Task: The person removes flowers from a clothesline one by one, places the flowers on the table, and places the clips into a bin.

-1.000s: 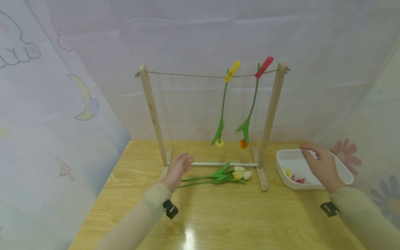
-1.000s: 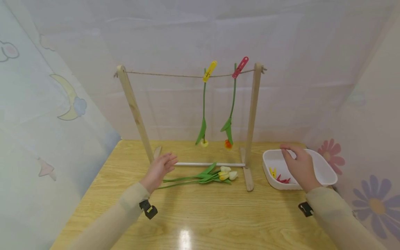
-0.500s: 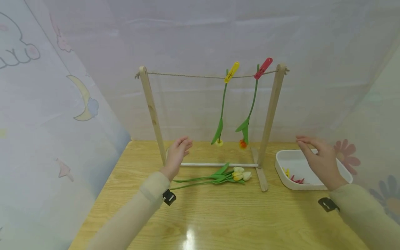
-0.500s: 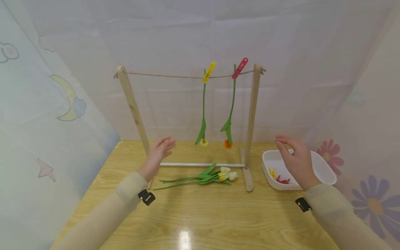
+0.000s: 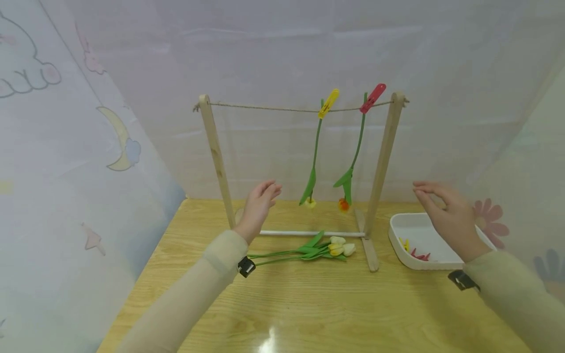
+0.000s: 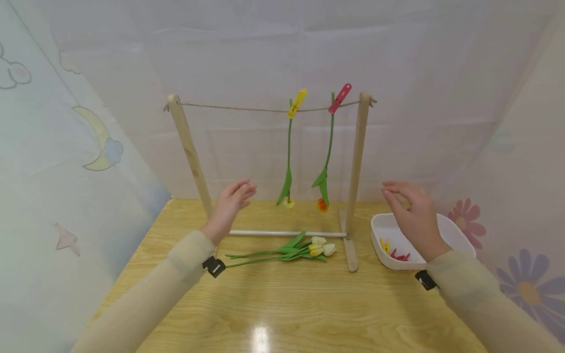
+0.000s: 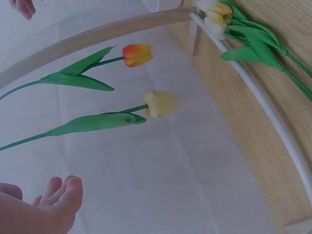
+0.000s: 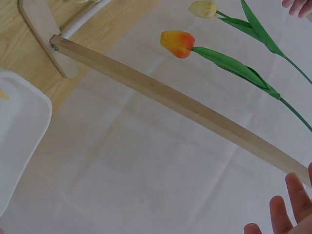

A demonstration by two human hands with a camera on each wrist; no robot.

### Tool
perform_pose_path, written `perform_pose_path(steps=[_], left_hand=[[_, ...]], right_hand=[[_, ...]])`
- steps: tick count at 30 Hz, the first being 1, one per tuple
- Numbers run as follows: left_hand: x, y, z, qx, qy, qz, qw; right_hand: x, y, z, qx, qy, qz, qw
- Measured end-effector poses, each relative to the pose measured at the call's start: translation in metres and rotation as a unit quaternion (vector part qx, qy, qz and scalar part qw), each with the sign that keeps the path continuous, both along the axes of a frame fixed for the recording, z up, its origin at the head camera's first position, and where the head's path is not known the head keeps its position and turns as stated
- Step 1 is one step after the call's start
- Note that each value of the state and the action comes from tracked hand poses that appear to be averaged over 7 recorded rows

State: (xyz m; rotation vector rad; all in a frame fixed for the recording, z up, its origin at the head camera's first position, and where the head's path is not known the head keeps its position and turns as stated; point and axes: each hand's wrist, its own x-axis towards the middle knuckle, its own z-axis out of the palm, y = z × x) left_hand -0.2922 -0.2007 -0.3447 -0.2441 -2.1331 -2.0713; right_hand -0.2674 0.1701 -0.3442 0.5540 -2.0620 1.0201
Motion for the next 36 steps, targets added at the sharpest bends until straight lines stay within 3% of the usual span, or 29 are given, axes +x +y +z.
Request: perform_pose_path(steps=[10, 15, 24, 36], left_hand=[[-0.003, 0.016, 0.012, -0.03, 0.029, 0.004, 0.9991], [-0.003, 0.022, 0.014, -0.048, 0.038, -0.002, 0.9981], [-0.003, 0.026, 0.015, -0.065, 0.061, -0.017, 0.9959], [-0.008, 0.035, 0.017, -0.07, 0.085, -0.006, 0.9939]], right_hand=[[-0.001, -0.009, 0.018, 0.043, 0.019, 0.011, 0.9989], [0.0, -0.012, 0.025, 0.061, 0.006, 0.009, 0.9981], [0.002, -0.022, 0.035, 0.084, 0.014, 0.024, 0.996], [0.003, -0.039, 0.055, 0.141, 0.034, 0.048, 0.9882]])
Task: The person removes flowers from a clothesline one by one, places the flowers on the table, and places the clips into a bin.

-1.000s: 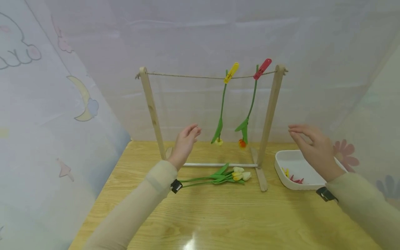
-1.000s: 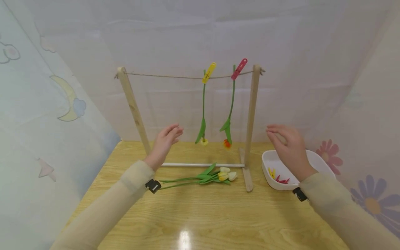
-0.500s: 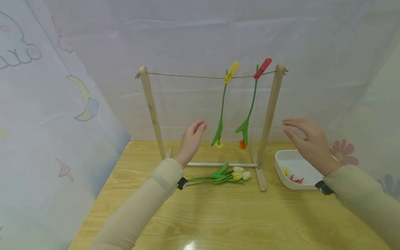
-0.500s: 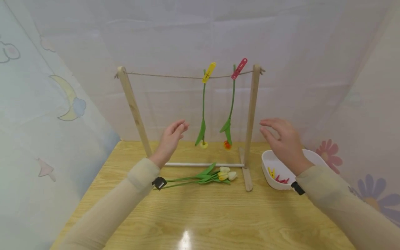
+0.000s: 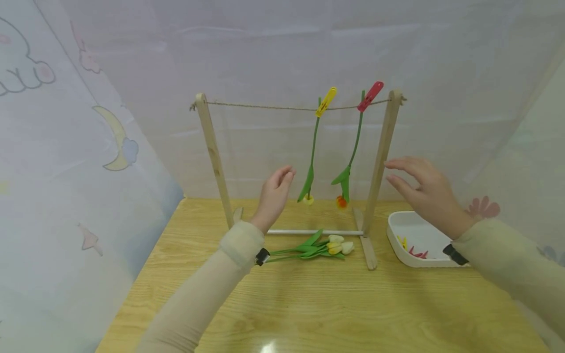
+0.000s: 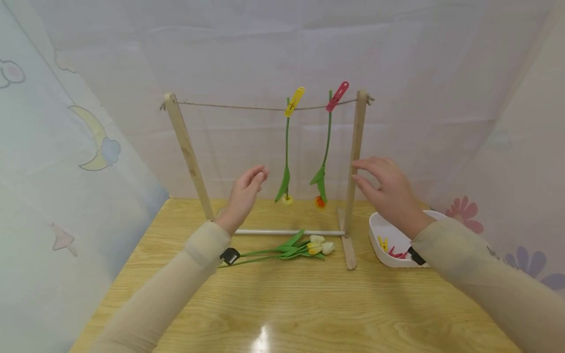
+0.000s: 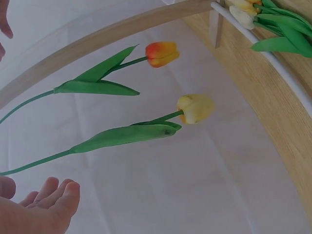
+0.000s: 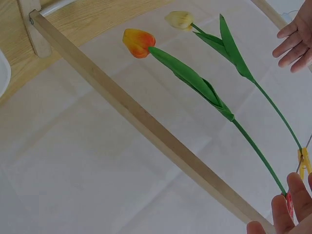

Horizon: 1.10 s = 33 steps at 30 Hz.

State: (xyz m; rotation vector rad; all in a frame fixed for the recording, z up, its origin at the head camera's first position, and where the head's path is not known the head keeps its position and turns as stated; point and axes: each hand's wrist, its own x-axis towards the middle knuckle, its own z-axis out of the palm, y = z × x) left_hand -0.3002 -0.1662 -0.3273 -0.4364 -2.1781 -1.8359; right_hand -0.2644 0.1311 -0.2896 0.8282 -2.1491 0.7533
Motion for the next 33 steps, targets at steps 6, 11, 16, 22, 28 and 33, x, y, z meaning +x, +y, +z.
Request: perform_pose_path(steps=[6, 11, 16, 22, 28, 33], left_hand=[[-0.003, 0.005, 0.001, -0.003, 0.007, 0.003, 1.0], [-0.009, 0.011, -0.002, 0.0, 0.013, 0.003, 0.9999], [-0.013, 0.019, 0.0, 0.014, 0.015, 0.007, 0.9998], [-0.019, 0.032, -0.001, 0.019, 0.024, 0.019, 0.9993], [-0.027, 0.041, 0.003, 0.006, 0.024, 0.03, 0.9992], [-0.034, 0.046, 0.008, 0.008, 0.004, 0.029, 0.9995]], right_hand=[[0.0, -0.008, 0.008, 0.012, 0.003, 0.009, 0.9999], [-0.003, -0.015, 0.014, 0.019, 0.019, 0.025, 0.9993], [-0.007, -0.022, 0.017, 0.027, 0.035, 0.038, 0.9983], [-0.01, -0.031, 0.017, 0.038, 0.045, 0.053, 0.9968], [-0.018, -0.035, 0.021, 0.051, 0.084, 0.055, 0.9936], [-0.027, -0.038, 0.03, 0.08, 0.13, 0.047, 0.9872]])
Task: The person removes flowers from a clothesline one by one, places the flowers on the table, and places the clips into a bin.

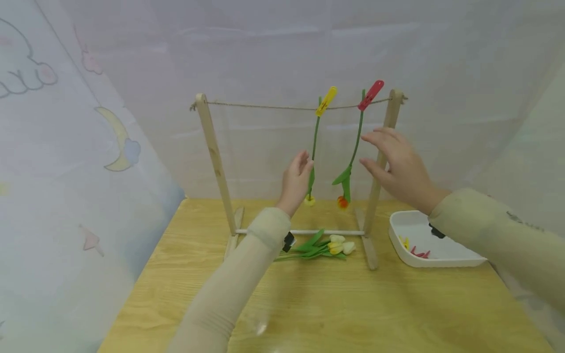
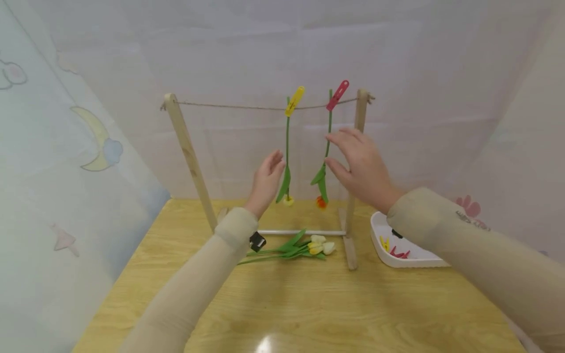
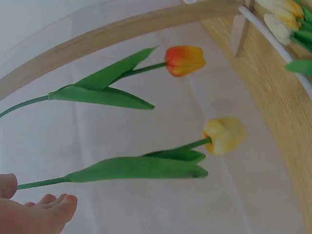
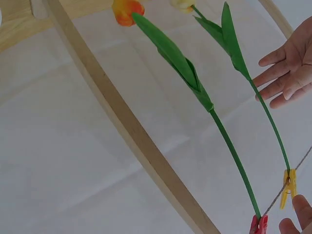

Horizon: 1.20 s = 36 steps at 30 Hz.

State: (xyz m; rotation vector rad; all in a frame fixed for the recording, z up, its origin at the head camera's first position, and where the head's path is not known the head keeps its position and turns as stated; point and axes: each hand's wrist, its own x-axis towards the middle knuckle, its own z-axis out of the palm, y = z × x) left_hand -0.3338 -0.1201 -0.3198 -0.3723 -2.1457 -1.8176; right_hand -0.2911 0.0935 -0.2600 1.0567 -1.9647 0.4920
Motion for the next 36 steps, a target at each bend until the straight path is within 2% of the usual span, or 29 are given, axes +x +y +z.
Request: perform_pose_path(steps=[6, 11, 21, 24, 28, 33, 36], left_hand=[[-0.002, 0.004, 0.005, 0.02, -0.014, -0.004, 0.9997], [-0.006, 0.01, 0.009, 0.007, -0.017, 0.0, 0.9998], [0.003, 0.016, 0.01, 0.005, -0.007, -0.011, 0.9999], [0.002, 0.017, 0.01, 0.004, -0.005, -0.007, 1.0], [0.001, 0.017, 0.009, 0.008, -0.014, 0.002, 0.9999], [0.001, 0.018, 0.006, 0.005, -0.026, 0.014, 0.9996], [0.001, 0.018, 0.004, 0.006, -0.024, 0.017, 0.9995]], right_hand=[[-0.006, -0.009, 0.014, 0.01, 0.031, -0.011, 0.9994], [-0.008, -0.016, 0.024, 0.023, 0.04, -0.023, 0.9987], [-0.013, -0.029, 0.06, 0.057, 0.002, -0.077, 0.9954], [-0.015, -0.036, 0.073, 0.083, -0.041, -0.098, 0.9908], [-0.019, -0.049, 0.085, 0.098, -0.135, -0.121, 0.9785], [-0.03, -0.067, 0.094, 0.06, -0.224, -0.123, 0.9648], [-0.036, -0.076, 0.099, 0.033, -0.283, -0.122, 0.9506]])
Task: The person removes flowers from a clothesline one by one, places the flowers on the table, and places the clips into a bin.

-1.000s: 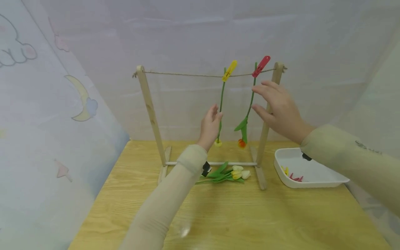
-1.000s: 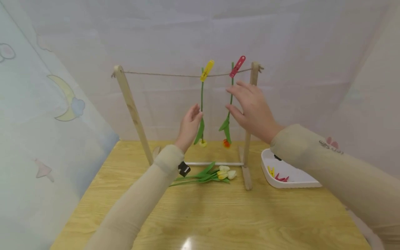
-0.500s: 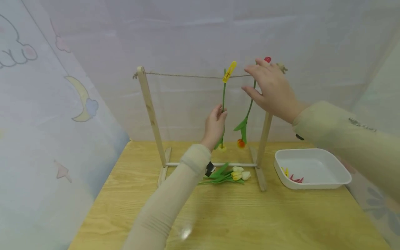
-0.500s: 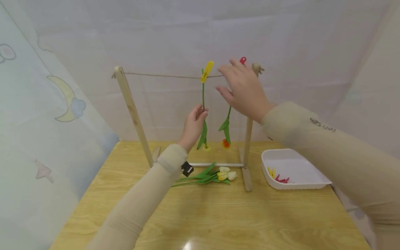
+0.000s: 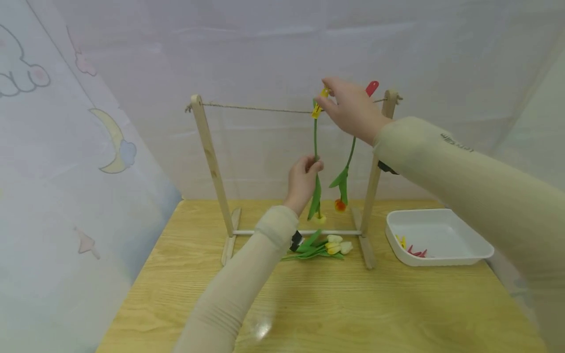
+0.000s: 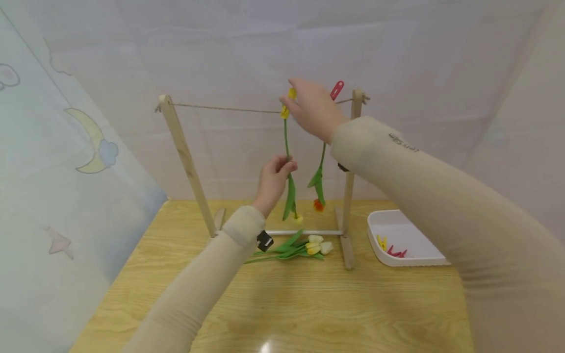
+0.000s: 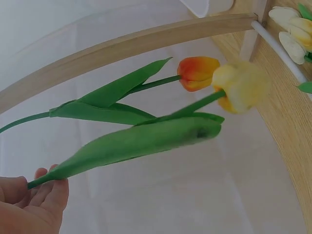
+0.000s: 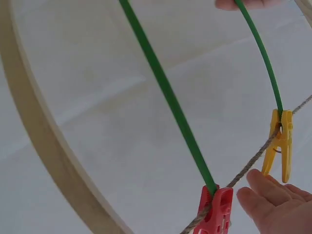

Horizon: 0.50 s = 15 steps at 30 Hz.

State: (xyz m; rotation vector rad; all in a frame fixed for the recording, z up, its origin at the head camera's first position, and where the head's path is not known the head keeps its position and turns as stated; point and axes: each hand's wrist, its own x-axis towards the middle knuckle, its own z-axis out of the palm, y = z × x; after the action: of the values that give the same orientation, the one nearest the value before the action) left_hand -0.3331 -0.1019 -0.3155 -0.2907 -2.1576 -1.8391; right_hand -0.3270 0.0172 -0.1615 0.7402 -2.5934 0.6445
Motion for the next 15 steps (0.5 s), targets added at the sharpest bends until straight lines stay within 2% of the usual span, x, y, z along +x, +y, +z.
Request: perform_pose_path(steps=[5, 11, 15], left_hand=[[0.001, -0.001, 0.002, -0.008, 0.007, 0.005, 0.9999], [0.0, -0.004, 0.008, -0.006, 0.008, 0.005, 0.9999], [-0.001, -0.006, 0.016, 0.0, 0.023, 0.002, 0.9997]], right_hand=[[-0.007, -0.01, 0.005, -0.028, -0.052, -0.015, 0.9982], [-0.01, -0.011, 0.011, -0.039, -0.074, -0.023, 0.9962], [-0.01, -0.011, 0.016, -0.023, -0.075, -0.016, 0.9968]])
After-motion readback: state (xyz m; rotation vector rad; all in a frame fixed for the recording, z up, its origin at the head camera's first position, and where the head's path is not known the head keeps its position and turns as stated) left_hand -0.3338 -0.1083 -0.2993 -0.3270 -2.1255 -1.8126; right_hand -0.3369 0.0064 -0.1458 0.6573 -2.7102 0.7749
